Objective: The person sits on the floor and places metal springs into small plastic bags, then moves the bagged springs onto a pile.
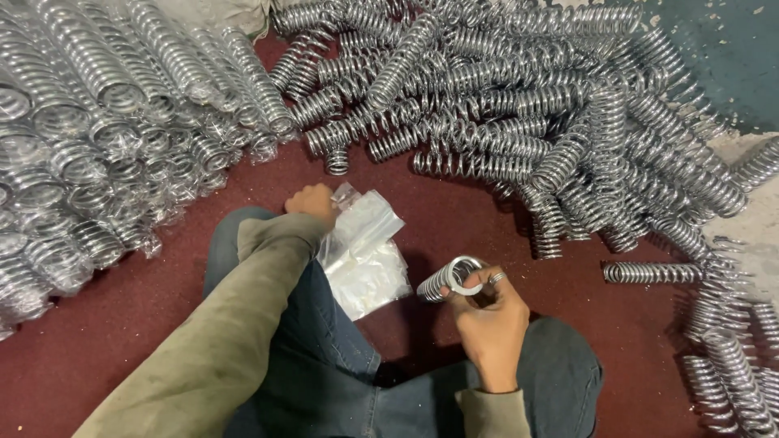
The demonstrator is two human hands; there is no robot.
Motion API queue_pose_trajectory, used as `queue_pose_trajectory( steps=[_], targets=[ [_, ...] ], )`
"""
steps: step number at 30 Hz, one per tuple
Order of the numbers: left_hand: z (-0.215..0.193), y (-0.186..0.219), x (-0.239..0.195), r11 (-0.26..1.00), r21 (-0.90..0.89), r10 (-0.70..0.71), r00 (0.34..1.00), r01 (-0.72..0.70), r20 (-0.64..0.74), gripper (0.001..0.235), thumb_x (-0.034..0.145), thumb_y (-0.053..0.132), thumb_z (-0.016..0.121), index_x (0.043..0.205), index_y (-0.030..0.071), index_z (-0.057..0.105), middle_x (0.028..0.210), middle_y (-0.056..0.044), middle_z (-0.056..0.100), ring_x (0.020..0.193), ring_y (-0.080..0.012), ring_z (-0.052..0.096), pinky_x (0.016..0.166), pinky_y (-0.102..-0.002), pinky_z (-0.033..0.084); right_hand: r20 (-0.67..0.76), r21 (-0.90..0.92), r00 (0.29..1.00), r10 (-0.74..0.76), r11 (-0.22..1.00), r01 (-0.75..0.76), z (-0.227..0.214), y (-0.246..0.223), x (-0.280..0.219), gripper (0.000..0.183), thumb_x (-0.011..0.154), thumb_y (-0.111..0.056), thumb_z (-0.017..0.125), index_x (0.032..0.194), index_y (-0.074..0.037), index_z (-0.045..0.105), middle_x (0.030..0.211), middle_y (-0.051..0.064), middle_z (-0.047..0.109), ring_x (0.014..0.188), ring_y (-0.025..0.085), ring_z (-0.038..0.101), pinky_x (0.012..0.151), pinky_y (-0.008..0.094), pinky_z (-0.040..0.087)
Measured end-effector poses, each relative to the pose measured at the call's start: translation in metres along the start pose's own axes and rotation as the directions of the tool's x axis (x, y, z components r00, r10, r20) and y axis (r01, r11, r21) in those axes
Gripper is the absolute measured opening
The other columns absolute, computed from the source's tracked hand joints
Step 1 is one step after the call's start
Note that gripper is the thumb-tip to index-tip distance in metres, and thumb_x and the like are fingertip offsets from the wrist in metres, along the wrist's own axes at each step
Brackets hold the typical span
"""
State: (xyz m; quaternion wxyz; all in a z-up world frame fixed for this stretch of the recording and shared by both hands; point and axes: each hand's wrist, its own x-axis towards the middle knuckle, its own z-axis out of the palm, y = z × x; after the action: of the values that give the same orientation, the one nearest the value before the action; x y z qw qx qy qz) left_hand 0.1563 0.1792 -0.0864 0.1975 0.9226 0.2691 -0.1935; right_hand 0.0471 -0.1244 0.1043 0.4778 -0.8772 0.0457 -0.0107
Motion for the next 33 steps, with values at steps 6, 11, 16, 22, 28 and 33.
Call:
queue_pose_trajectory(
  steps=[6, 11, 16, 22, 28, 33],
  targets=[
    [-0.032, 0.007, -0.056, 0.946, -0.065, 0.220, 0.772, -0.319, -0.596, 0.028, 0.094, 0.033, 0.071, 0.114, 0.014, 0.070, 0.106, -0.010, 0.067, 0.082, -0.0419, 0.069, 0.058, -0.059, 0.052, -0.038, -0.070, 0.999, -0.004, 0.998, 0.001, 0.002, 0.005, -0.015, 0.032, 0.074, -0.023, 0.090, 0.086, -0.019, 0.060, 0.091, -0.003, 0.073, 0.088, 0.014, 0.066, 0.085, 0.028, 0.047],
    [-0.061, 0.048, -0.150, 0.276, 0.017, 0.496, 0.127, -0.961, -0.859, 0.024, 0.100, 0.014, 0.070, 0.120, 0.002, 0.067, 0.112, -0.013, 0.075, 0.093, -0.0216, 0.077, 0.076, -0.031, 0.068, -0.139, 0.077, 0.865, -0.482, 0.866, 0.495, -0.009, -0.039, -0.026, 0.072, 0.082, -0.027, 0.082, 0.138, -0.009, 0.040, 0.144, 0.015, 0.051, 0.138, 0.031, 0.050, 0.120, 0.045, 0.039],
    [-0.066, 0.051, -0.264, -0.081, -0.742, 0.624, 0.547, -0.665, -0.558, 0.031, 0.106, 0.024, 0.053, 0.118, -0.002, 0.065, 0.094, -0.017, 0.076, 0.052, -0.0172, 0.064, 0.039, -0.026, 0.051, -0.089, 0.050, 0.860, -0.502, 0.860, 0.508, -0.025, -0.039, -0.032, 0.008, 0.100, -0.014, 0.061, 0.098, -0.007, 0.065, 0.091, 0.005, 0.068, 0.085, 0.016, 0.064, 0.078, 0.029, 0.050],
    [0.006, 0.079, -0.326, -0.331, -0.914, 0.530, 0.848, 0.234, 0.026, 0.026, 0.095, 0.020, 0.070, 0.113, 0.003, 0.064, 0.081, -0.016, 0.064, 0.040, -0.0134, 0.048, 0.035, -0.027, 0.039, -0.203, -0.021, 0.913, -0.353, 0.934, 0.357, -0.023, -0.003, -0.072, 0.013, 0.102, -0.019, 0.060, 0.098, -0.010, 0.068, 0.082, 0.000, 0.068, 0.068, 0.009, 0.059, 0.065, 0.024, 0.047],
    [0.017, 0.070, -0.317, -0.132, -0.991, 0.674, 0.735, 0.019, -0.076, 0.024, 0.103, 0.031, 0.059, 0.107, 0.007, 0.063, 0.098, -0.006, 0.070, 0.087, -0.0112, 0.063, 0.082, -0.027, 0.051, 0.037, 0.393, 0.982, -0.186, 0.906, 0.157, -0.039, 0.019, -0.061, 0.018, 0.102, -0.015, 0.057, 0.088, -0.004, 0.060, 0.076, 0.006, 0.054, 0.070, 0.019, 0.055, 0.071, 0.032, 0.044],
    [0.026, 0.054, -0.276, 0.064, -0.993, 0.723, 0.690, -0.099, -0.022, 0.055, 0.104, 0.051, 0.040, 0.075, 0.011, 0.062, 0.072, -0.002, 0.063, 0.072, -0.0142, 0.060, 0.079, -0.030, 0.048, 0.411, 0.183, 0.905, 0.111, 0.962, -0.201, -0.040, 0.040, -0.050, 0.024, 0.098, -0.021, 0.071, 0.079, -0.008, 0.069, 0.059, 0.001, 0.051, 0.055, 0.011, 0.046, 0.052, 0.028, 0.040]
  ],
)
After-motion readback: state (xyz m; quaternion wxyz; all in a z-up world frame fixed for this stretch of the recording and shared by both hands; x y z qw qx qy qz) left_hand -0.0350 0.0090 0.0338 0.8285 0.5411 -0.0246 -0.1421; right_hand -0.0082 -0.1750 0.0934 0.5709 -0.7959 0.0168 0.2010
